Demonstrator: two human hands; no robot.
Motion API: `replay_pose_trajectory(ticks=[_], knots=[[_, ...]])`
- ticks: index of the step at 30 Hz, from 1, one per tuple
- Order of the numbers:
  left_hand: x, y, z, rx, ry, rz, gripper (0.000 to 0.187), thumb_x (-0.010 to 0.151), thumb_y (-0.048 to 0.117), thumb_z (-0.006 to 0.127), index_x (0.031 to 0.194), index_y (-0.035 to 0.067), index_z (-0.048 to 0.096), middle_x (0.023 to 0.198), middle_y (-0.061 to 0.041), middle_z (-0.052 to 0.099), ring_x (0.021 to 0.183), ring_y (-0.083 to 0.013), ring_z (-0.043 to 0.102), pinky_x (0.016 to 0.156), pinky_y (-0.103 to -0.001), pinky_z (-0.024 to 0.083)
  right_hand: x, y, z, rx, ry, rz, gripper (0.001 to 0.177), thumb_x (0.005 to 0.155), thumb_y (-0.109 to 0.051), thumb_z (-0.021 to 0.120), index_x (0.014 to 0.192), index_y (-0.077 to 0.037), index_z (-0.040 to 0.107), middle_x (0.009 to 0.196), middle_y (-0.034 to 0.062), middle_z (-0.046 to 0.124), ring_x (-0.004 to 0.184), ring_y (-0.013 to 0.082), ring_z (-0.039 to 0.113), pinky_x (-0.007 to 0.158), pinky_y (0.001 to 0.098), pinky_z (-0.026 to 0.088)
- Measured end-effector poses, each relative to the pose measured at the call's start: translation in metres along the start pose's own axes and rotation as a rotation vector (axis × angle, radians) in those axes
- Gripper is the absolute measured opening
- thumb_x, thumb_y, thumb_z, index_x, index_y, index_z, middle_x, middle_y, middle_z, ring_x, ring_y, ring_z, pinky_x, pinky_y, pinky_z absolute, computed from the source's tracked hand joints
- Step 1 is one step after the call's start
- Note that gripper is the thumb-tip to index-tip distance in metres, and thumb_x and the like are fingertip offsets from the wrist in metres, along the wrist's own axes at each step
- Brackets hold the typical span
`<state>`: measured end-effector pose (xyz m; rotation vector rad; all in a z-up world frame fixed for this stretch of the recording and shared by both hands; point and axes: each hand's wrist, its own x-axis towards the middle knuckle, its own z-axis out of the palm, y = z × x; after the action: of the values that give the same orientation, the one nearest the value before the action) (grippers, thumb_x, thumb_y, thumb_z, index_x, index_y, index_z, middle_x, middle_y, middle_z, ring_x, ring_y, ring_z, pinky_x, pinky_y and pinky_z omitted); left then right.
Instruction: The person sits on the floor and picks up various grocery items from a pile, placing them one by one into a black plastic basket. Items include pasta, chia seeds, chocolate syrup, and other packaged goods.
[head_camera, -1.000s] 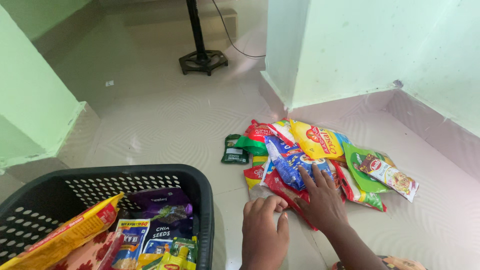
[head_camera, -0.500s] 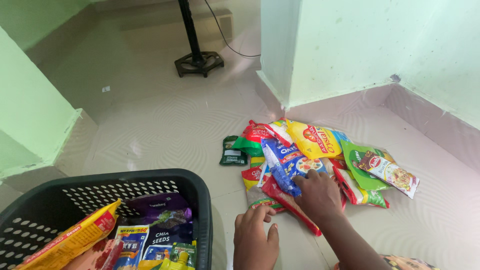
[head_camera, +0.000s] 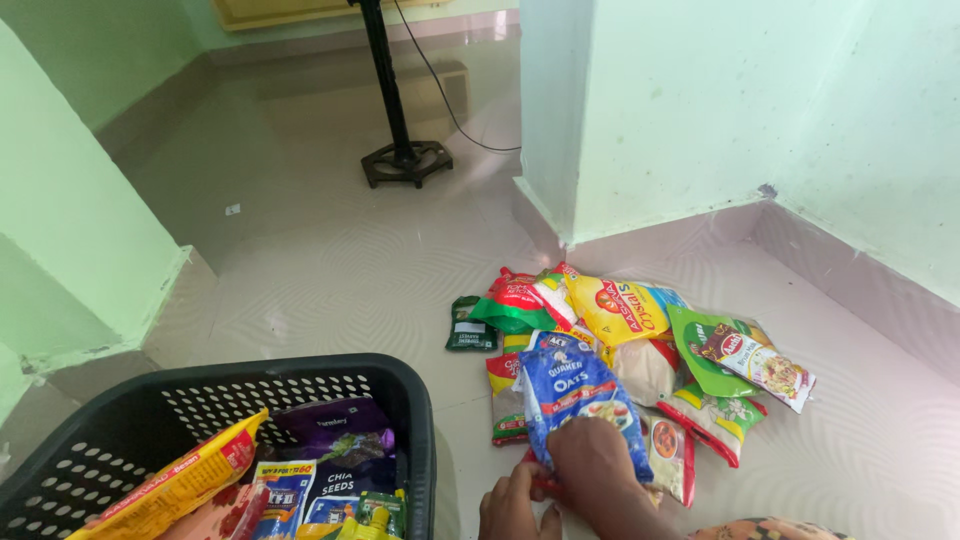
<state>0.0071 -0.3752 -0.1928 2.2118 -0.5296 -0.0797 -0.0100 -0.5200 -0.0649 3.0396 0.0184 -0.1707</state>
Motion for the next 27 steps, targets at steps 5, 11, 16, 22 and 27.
replay_pose_trajectory(ticks=[5, 11, 16, 22, 27], knots=[[-0.001, -0.062, 0.05, -0.043, 0.015, -0.098, 0.053, 0.07, 0.017, 0.075, 0.121, 0.021, 0.063, 0.092, -0.006, 0.073, 0.087, -0.0202, 0.07, 0.081, -0.04, 0.056, -0.01, -0.008, -0.009, 0.082, -0.072, -0.06, 0.025, 0.076, -0.025, 0.078, 0.097, -0.011, 0.073, 0.101, 0.0132, 0.072, 0.097, 0.0328, 0.072, 0.081, 0.0472, 0.058], [-0.003, -0.089, 0.078, -0.064, 0.234, -0.245, 0.072, 0.074, 0.027, 0.083, 0.139, 0.015, 0.056, 0.104, -0.014, 0.069, 0.097, -0.0252, 0.07, 0.089, -0.039, 0.058, -0.007, 0.05, -0.026, 0.371, -0.081, 0.429, 0.035, 0.08, -0.048, 0.076, 0.1, -0.019, 0.078, 0.104, 0.0085, 0.077, 0.101, 0.029, 0.074, 0.088, 0.0453, 0.058], [0.007, -0.064, 0.054, 0.099, 0.438, -0.16, 0.074, 0.08, 0.027, 0.083, 0.138, -0.003, 0.047, 0.125, -0.03, 0.064, 0.115, -0.0393, 0.063, 0.093, -0.046, 0.051, 0.0, 0.072, -0.015, 0.391, -0.157, 0.539, 0.063, 0.079, -0.071, 0.075, 0.099, -0.011, 0.079, 0.103, 0.0122, 0.077, 0.102, 0.0278, 0.074, 0.089, 0.0445, 0.058], [0.015, 0.012, -0.006, -0.405, 0.154, -0.579, 0.083, 0.083, 0.017, 0.073, 0.153, -0.002, 0.032, 0.116, -0.012, 0.079, 0.104, -0.0159, 0.079, 0.093, -0.029, 0.059, 0.01, 0.071, -0.003, 0.571, -0.27, 0.458, 0.056, 0.07, -0.066, 0.078, 0.076, -0.011, 0.086, 0.076, 0.0118, 0.08, 0.079, 0.0231, 0.081, 0.081, 0.0399, 0.061], [0.003, 0.058, -0.026, -0.334, 0.152, -0.649, 0.048, 0.081, 0.023, 0.08, 0.126, 0.01, 0.066, 0.105, -0.007, 0.082, 0.097, -0.0162, 0.081, 0.09, -0.031, 0.059, 0.023, 0.084, 0.023, 0.606, -0.248, 0.4, 0.062, 0.071, -0.065, 0.084, 0.075, -0.003, 0.08, 0.07, 0.0113, 0.076, 0.07, 0.0218, 0.077, 0.073, 0.0386, 0.06]])
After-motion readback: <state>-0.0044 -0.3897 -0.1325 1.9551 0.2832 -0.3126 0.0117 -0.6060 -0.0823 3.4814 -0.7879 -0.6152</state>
